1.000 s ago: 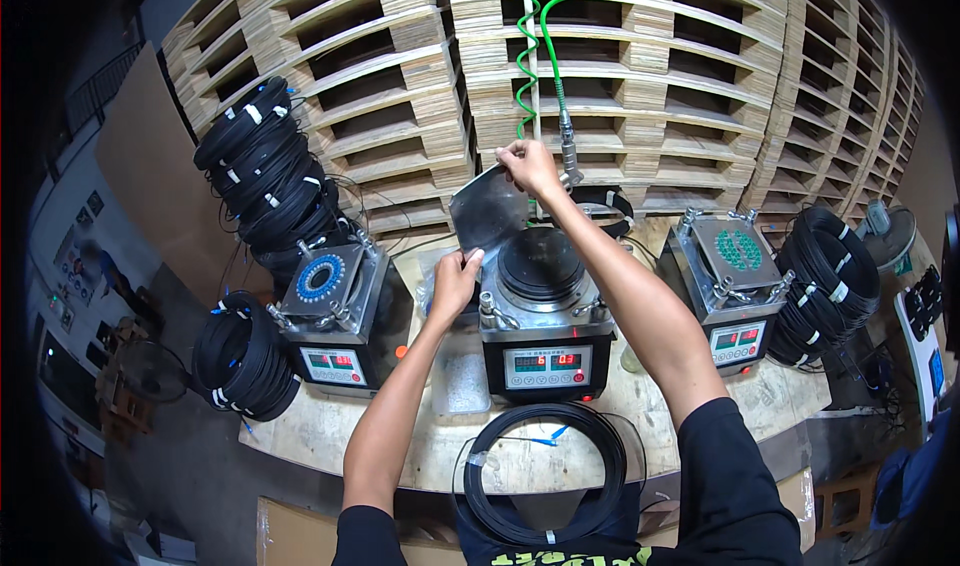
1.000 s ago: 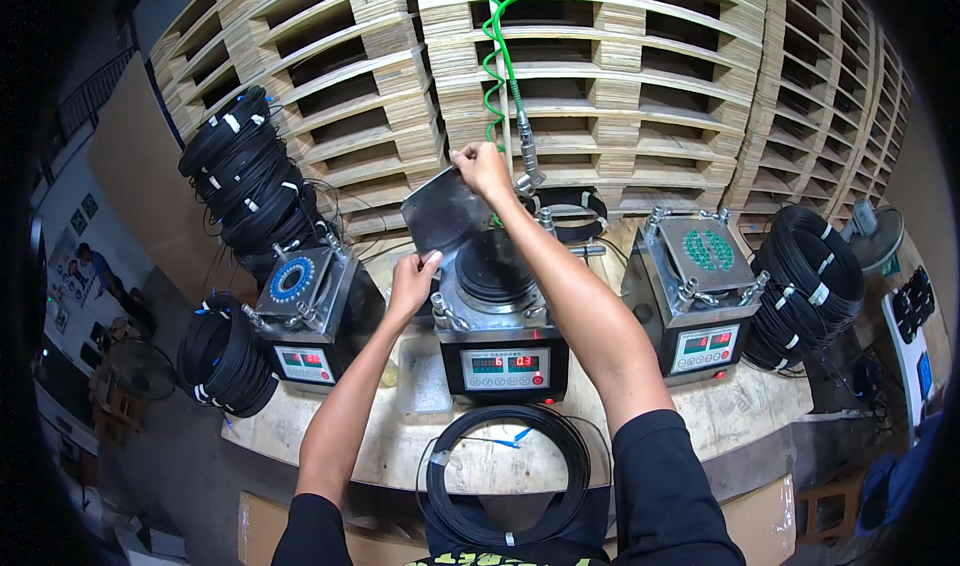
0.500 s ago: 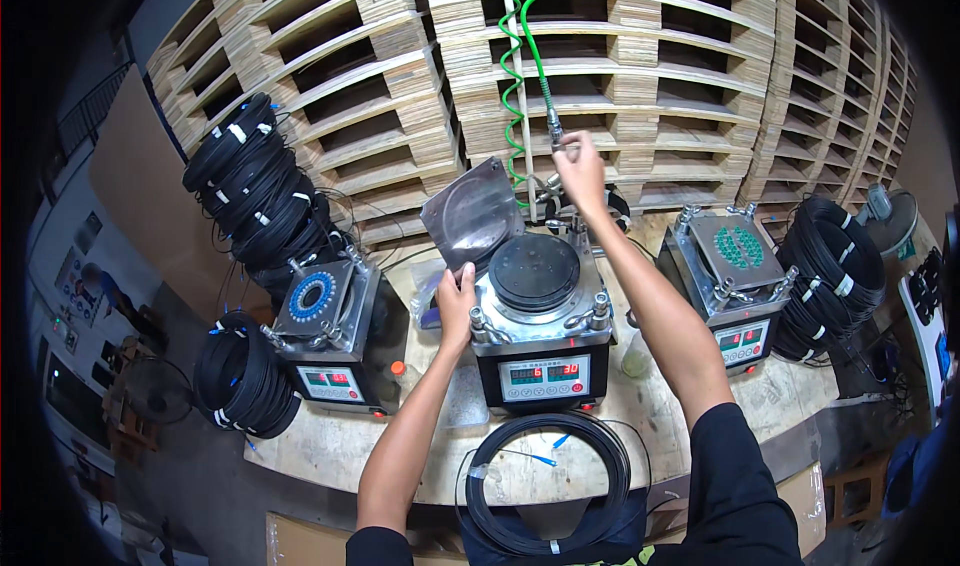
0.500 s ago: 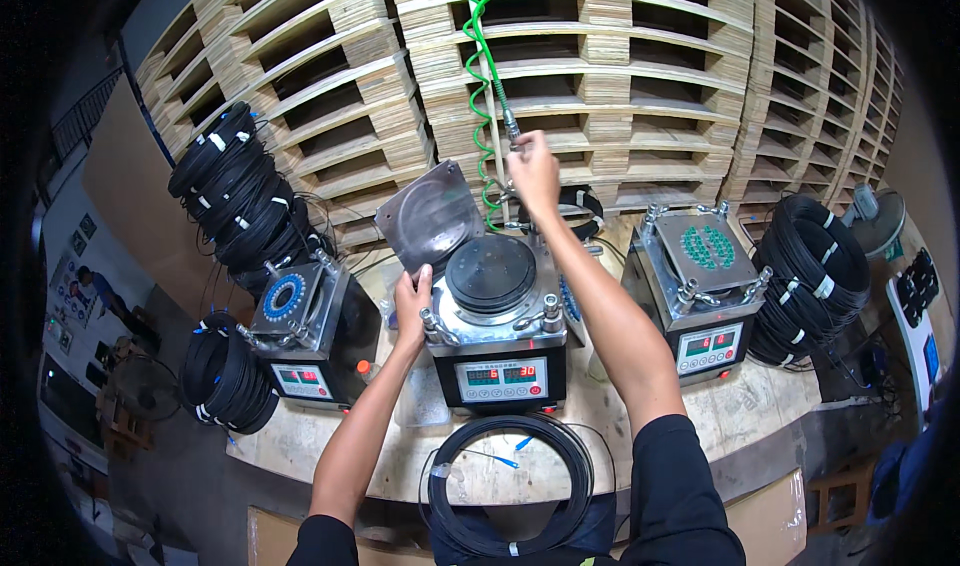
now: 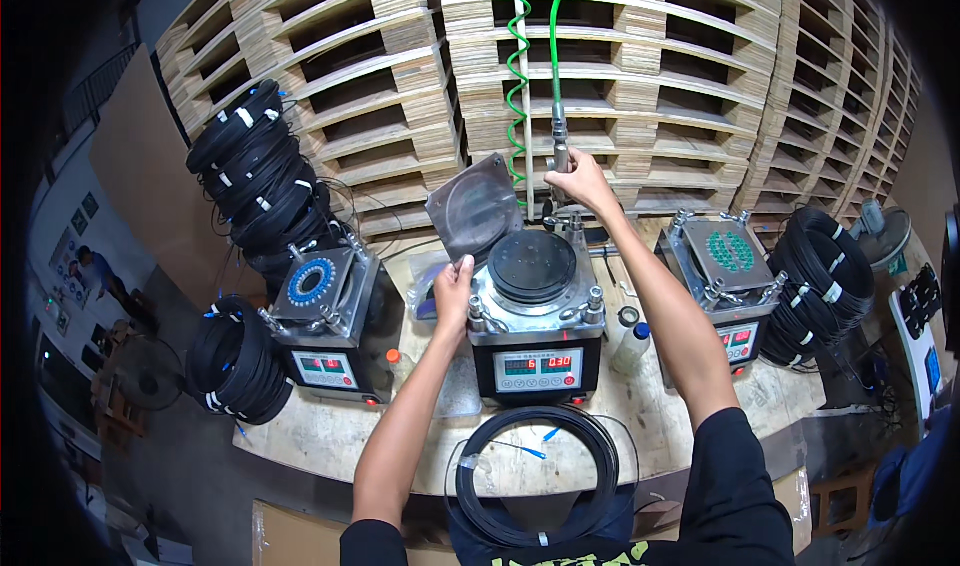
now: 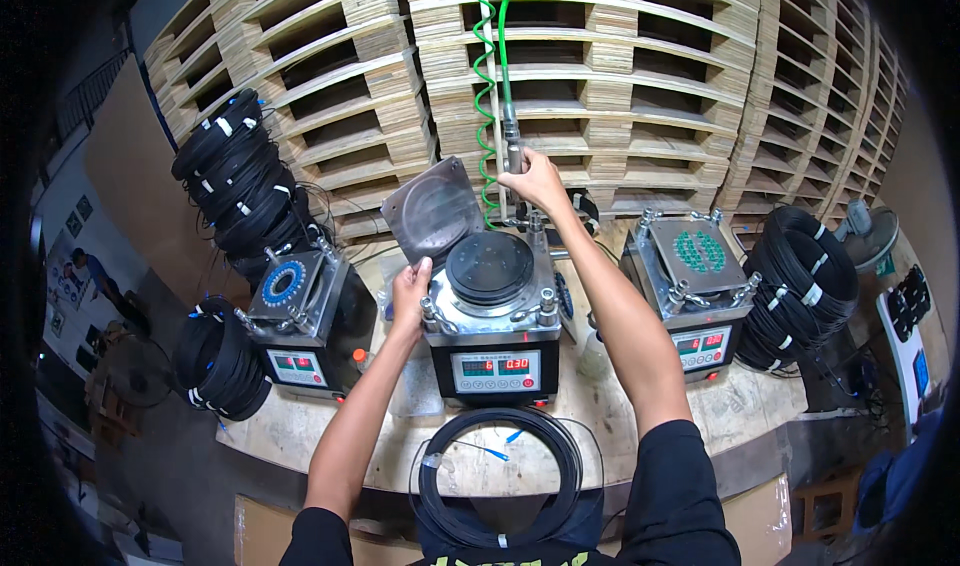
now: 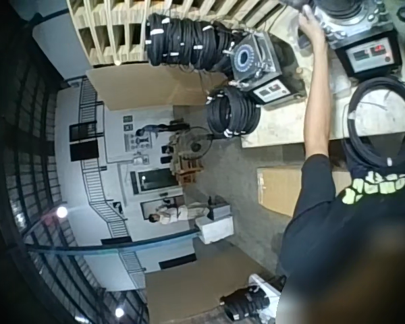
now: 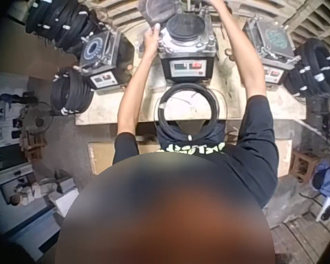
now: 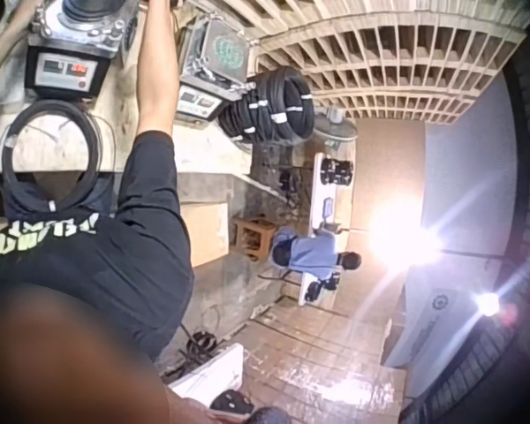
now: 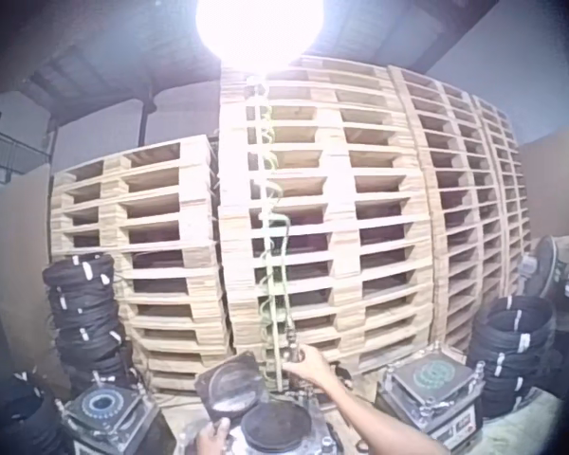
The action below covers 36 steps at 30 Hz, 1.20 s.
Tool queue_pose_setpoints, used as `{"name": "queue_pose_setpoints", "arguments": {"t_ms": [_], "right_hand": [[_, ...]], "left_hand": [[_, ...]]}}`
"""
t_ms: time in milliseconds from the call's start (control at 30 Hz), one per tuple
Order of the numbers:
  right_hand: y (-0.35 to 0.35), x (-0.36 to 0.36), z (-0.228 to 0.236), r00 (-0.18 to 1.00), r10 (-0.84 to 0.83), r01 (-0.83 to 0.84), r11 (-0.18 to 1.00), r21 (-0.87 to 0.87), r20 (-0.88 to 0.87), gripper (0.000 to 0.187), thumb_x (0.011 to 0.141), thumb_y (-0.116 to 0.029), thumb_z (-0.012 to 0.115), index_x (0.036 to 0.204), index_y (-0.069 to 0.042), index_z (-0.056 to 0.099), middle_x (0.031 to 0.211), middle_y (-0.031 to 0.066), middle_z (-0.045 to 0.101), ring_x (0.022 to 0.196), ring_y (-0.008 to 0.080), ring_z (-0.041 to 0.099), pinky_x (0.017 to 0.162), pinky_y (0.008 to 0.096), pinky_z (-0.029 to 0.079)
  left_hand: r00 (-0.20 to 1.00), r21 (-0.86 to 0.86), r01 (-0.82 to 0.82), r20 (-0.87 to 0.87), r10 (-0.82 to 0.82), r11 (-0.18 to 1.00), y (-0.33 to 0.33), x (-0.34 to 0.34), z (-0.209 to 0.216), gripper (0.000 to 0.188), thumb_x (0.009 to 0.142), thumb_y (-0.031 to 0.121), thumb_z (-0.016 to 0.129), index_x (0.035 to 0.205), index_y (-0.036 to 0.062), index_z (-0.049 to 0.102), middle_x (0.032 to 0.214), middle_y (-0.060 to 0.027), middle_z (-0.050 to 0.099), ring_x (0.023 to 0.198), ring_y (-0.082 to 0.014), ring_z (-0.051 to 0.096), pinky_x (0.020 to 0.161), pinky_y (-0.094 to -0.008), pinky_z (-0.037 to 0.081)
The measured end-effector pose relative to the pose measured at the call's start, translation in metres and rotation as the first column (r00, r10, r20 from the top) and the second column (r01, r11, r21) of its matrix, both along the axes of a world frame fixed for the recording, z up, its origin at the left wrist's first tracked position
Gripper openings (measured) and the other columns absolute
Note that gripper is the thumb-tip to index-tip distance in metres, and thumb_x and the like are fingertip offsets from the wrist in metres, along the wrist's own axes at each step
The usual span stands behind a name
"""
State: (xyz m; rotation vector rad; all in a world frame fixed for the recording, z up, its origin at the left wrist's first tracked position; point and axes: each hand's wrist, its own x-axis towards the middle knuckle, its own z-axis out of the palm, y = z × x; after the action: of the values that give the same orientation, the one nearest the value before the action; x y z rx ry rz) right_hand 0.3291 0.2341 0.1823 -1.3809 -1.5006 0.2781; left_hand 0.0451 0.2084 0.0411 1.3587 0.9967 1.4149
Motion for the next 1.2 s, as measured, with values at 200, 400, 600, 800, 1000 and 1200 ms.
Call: {"name": "queue_pose_setpoints", "arguments": {"t_ms": [200,400,600,800,1000,1200], "right_hand": [[-0.097,-0.003,0.017,0.986,0.067,-0.065,0.998,0.021,-0.152,0.021,0.082,-0.020,0.070,0.076,-0.001,0.063,0.070,0.0043,0.066,0.064,0.0111,0.061,0.060,0.0283,0.049],[-0.182,-0.046,0.011,0.778,0.295,-0.376,0.926,-0.036,-0.554,0.028,0.095,-0.004,0.053,0.123,-0.005,0.050,0.099,0.0116,0.069,0.085,0.0204,0.072,0.075,0.0318,0.059],[-0.203,-0.069,-0.010,0.771,0.250,-0.253,0.964,0.078,-0.585,0.024,0.089,0.000,0.048,0.110,0.001,0.057,0.099,0.0124,0.066,0.091,0.0184,0.068,0.087,0.0311,0.054],[-0.185,-0.088,-0.028,0.803,0.223,-0.161,0.974,0.160,-0.552,0.017,0.090,-0.001,0.050,0.105,0.001,0.057,0.095,0.0102,0.064,0.086,0.0161,0.066,0.082,0.0304,0.053],[-0.173,-0.085,-0.041,0.807,0.173,-0.067,0.977,0.205,-0.564,0.010,0.089,0.002,0.053,0.097,-0.003,0.055,0.093,0.0083,0.061,0.081,0.0151,0.063,0.075,0.0300,0.053],[-0.173,-0.087,-0.041,0.811,0.136,0.001,0.972,0.233,-0.569,0.008,0.087,0.000,0.054,0.092,-0.002,0.059,0.083,0.0039,0.061,0.074,0.0114,0.062,0.067,0.0259,0.049]], "left_hand": [[0.979,-0.279,0.089,0.203,-0.032,0.956,-0.010,0.017,0.040,0.018,0.102,0.019,0.053,0.111,0.0078,0.064,0.090,0.0007,0.066,0.069,-0.0095,0.056,0.060,-0.0242,0.044],[0.956,-0.019,-0.288,0.043,0.289,0.957,-0.025,0.035,0.060,0.029,0.100,0.013,0.049,0.121,-0.0040,0.059,0.110,-0.0196,0.068,0.100,-0.0276,0.064,0.090,-0.0386,0.047],[0.912,0.016,-0.395,-0.113,0.394,0.919,-0.034,0.043,0.063,0.032,0.101,0.012,0.050,0.126,-0.0061,0.056,0.113,-0.0216,0.068,0.102,-0.0304,0.065,0.092,-0.0399,0.048],[0.896,0.027,-0.430,-0.108,0.430,0.903,-0.022,0.037,0.053,0.032,0.101,0.011,0.050,0.128,-0.0031,0.060,0.120,-0.0253,0.066,0.111,-0.0391,0.064,0.095,-0.0432,0.047],[0.893,-0.023,-0.443,-0.102,0.439,0.896,-0.037,0.042,0.067,0.031,0.101,0.008,0.049,0.127,-0.0069,0.057,0.119,-0.0272,0.066,0.111,-0.0415,0.063,0.095,-0.0435,0.048],[0.885,0.028,-0.451,-0.114,0.451,0.892,-0.037,0.040,0.065,0.032,0.101,0.008,0.046,0.126,-0.0072,0.056,0.117,-0.0298,0.065,0.111,-0.0441,0.062,0.095,-0.0454,0.047]]}}
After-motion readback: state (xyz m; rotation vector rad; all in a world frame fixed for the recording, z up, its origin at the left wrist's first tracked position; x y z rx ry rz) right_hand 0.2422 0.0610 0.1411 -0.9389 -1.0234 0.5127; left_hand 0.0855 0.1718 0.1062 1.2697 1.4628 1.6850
